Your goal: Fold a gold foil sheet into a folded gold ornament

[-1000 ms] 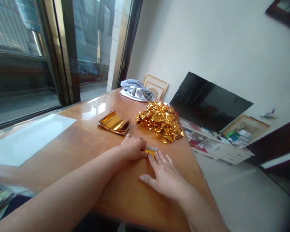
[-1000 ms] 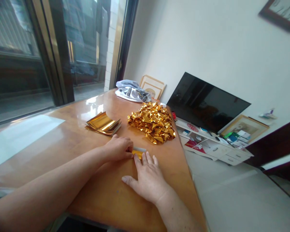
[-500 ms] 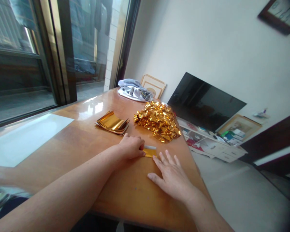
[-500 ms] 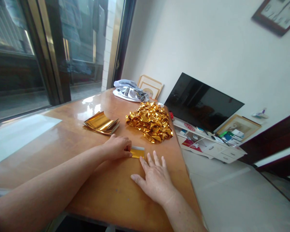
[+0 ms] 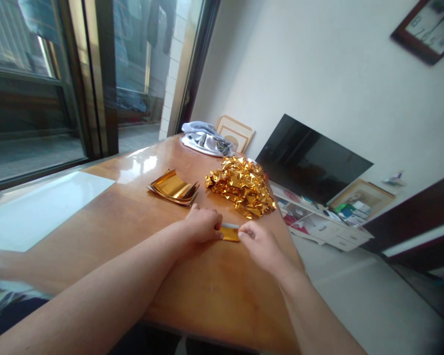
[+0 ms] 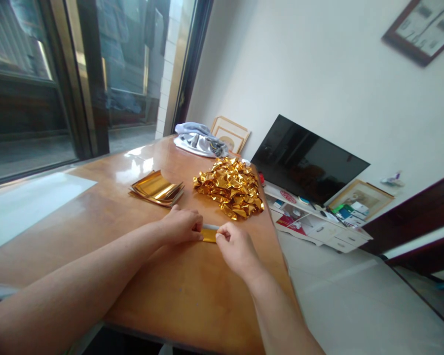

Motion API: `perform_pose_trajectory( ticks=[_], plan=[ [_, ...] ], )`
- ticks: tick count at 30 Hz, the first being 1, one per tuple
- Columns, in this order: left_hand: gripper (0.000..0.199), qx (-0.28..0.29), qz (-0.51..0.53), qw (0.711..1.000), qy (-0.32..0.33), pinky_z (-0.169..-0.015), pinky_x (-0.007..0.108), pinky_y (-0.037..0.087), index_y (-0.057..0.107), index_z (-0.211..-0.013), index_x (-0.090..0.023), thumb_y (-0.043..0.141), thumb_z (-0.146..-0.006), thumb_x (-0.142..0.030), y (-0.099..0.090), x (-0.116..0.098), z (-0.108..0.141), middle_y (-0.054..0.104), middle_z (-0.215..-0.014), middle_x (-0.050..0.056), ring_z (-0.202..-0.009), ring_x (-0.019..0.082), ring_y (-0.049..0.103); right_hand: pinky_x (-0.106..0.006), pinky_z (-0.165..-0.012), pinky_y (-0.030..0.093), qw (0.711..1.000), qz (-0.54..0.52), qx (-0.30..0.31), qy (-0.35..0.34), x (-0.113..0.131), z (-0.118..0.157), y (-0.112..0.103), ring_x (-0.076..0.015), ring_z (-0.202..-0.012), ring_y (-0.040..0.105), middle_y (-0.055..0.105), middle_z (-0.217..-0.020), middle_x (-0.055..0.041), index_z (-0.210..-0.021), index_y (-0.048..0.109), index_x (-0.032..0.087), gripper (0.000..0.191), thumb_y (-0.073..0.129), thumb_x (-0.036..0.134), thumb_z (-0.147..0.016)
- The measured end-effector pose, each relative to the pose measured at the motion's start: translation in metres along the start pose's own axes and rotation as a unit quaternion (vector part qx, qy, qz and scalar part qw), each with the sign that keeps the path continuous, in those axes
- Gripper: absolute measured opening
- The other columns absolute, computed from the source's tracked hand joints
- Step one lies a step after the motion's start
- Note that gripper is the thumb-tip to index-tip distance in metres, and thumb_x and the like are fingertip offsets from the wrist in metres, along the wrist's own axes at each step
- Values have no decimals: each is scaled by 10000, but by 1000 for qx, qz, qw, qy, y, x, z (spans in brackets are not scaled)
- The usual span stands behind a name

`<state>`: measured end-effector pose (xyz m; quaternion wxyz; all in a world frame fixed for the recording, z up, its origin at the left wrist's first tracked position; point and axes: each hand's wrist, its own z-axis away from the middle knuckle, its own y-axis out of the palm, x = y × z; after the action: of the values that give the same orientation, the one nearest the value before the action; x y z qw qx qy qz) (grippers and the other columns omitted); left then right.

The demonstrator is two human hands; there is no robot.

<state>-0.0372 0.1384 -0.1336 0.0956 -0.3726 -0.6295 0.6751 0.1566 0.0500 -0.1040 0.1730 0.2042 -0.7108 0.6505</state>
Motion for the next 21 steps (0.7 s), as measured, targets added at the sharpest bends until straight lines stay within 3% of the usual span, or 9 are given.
perform_pose_trajectory(
  ticks=[5, 11, 21],
  plan=[
    [280, 4, -3, 1000, 1, -907, 472, 356, 701, -885, -252, 649, -770, -502, 0, -1, 0, 715, -938, 53, -875, 267, 641, -222, -525, 298, 990, -74, 72, 91, 5, -27, 24, -111, -577, 465, 544, -639, 37, -728, 552, 182, 35, 567, 205, -749],
    [192, 29, 26, 999, 15, -923, 489, 349, 724, -907, -282, 630, -758, -358, -5, 8, 3, 733, -933, 29, -896, 262, 641, -223, -491, 202, 977, -90, 141, 129, -4, -37, 28, -86, -531, 408, 487, -598, 58, -728, 531, 173, 70, 576, 144, -683],
    [208, 68, 11, 995, 68, -809, 360, 351, 768, -817, -315, 584, -747, -248, -9, 23, 0, 738, -915, 0, -849, 227, 614, -227, -443, 206, 973, -59, 167, 150, -5, -48, 39, -84, -471, 378, 471, -557, 61, -746, 560, 184, 142, 685, 244, -712]
  ],
)
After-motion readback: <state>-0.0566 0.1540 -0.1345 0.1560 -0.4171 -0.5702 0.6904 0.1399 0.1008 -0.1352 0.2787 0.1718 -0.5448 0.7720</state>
